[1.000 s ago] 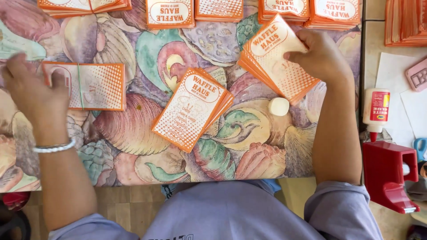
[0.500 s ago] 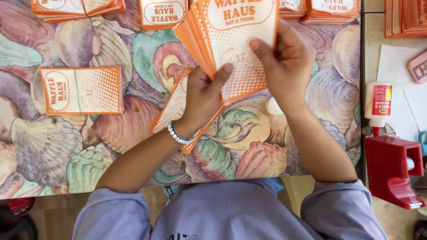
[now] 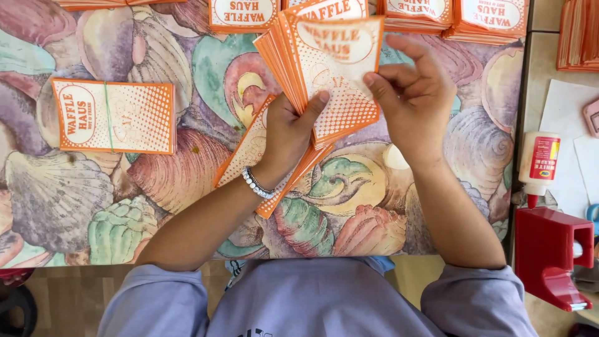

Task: The person is organizing and stacking orange paper sleeves on a table.

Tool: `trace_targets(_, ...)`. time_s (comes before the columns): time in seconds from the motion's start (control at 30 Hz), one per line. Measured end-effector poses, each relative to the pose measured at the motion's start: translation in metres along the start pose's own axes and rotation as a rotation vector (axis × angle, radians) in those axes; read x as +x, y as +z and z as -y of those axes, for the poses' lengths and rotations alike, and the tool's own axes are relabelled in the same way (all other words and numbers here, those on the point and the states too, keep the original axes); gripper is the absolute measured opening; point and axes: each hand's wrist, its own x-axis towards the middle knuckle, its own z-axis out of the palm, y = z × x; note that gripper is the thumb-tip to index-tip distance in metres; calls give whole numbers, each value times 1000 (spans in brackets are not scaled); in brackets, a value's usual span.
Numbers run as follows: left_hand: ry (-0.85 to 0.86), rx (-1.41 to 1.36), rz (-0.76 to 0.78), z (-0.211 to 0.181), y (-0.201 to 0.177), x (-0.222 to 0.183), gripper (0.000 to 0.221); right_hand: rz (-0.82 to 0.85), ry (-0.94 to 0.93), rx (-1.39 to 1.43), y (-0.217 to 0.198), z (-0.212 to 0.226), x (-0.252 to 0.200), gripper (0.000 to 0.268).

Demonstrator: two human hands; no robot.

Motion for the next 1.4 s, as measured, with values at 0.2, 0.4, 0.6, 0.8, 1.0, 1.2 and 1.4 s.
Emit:
trace_targets(0.2,-12,5,31,-5,-2,-2,49,-10,-14,26,-5,-16,9,33)
trace_targets(0.4,2,5,27,0,-3,1,49,5,-69,-10,-9,-31,10,36)
trace_targets(0.6,-8,-8,28,-3,-2,-1,47,56,-22,-135,-4,-25,7,78)
trace_targets(0.8,-47,-112,67,-4,-2,-2,42,250,52,72,-4,-47,6,97)
trace_targets(1.0,-40,-130,104,-8,-3,-1,46,219,52,98,-3,-40,12,76)
trace_targets(1.2,-49,-83,49,-5,-3,-1,44,155,-77,104,4,-37,11,75)
trace_targets(1.4,-15,-158,-3,-9,-3,1,36,-9,-581,-858,7,-11,-3,76)
